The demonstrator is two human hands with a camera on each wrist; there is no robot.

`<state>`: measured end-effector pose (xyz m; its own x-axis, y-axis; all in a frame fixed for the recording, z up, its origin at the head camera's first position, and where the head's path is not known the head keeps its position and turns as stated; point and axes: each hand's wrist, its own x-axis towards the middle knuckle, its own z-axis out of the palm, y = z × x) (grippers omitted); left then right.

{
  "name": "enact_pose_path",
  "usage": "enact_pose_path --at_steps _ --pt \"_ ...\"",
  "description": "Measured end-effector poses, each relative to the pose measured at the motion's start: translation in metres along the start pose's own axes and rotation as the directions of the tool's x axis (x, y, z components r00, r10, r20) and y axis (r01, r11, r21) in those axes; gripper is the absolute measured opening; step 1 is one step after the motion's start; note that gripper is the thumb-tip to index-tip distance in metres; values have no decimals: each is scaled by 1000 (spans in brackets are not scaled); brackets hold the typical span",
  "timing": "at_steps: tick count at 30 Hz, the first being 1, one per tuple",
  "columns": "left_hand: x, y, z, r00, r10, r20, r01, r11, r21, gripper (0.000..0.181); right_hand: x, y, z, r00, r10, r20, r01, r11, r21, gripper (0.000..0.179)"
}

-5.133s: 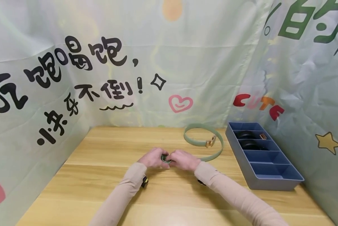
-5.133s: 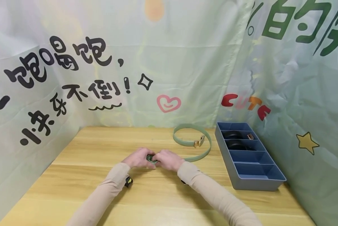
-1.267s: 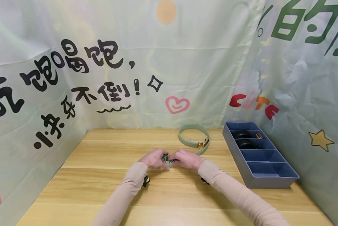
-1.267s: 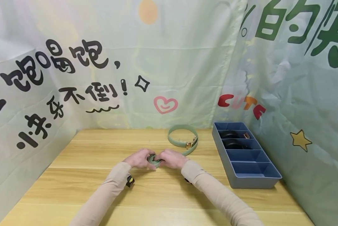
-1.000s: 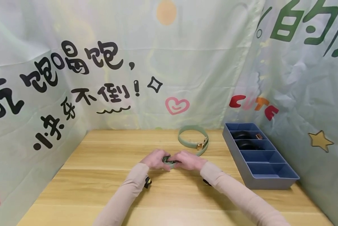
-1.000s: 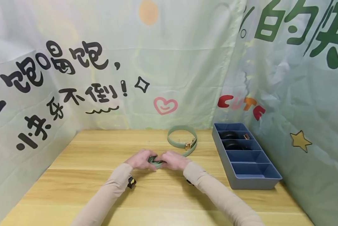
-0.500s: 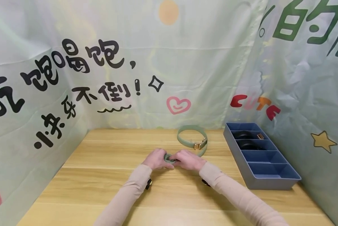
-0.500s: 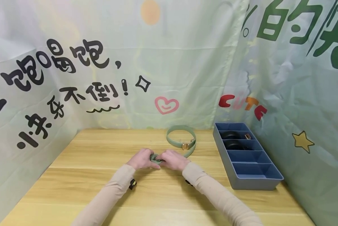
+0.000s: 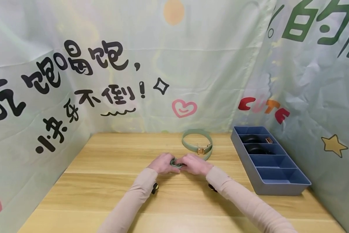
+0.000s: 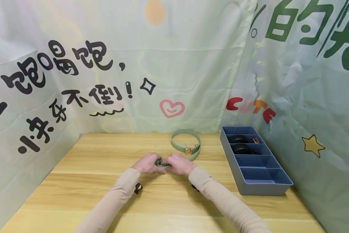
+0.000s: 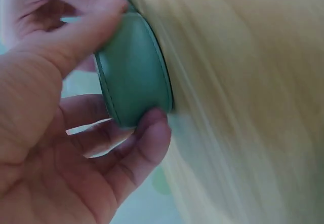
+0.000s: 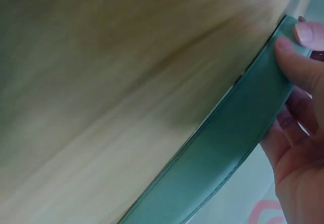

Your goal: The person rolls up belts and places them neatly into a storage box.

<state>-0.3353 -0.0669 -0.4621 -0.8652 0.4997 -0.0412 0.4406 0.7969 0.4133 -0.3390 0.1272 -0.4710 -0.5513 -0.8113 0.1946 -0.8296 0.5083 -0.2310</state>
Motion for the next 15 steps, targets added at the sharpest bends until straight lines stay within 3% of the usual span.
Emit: enact_pose_path --at_steps 5,8,11,15 --pt "-2 0 -4 996 73 46 -74 997 15 26 0 0 -1 1000 -19 7 19 998 -51 20" --pt "-6 0 -3 990 94 103 -103 991 81 37 -1 -2 1 1000 -28 14 29 994 -104 19" --pt "-10 2 0 985 66 161 -91 984 153 61 -1 -4 3 1000 -8 16 10 992 -124 21" --pt "-10 3 5 985 -28 167 -7 979 203 81 -1 -5 4 1000 24 21 -21 995 -102 22"
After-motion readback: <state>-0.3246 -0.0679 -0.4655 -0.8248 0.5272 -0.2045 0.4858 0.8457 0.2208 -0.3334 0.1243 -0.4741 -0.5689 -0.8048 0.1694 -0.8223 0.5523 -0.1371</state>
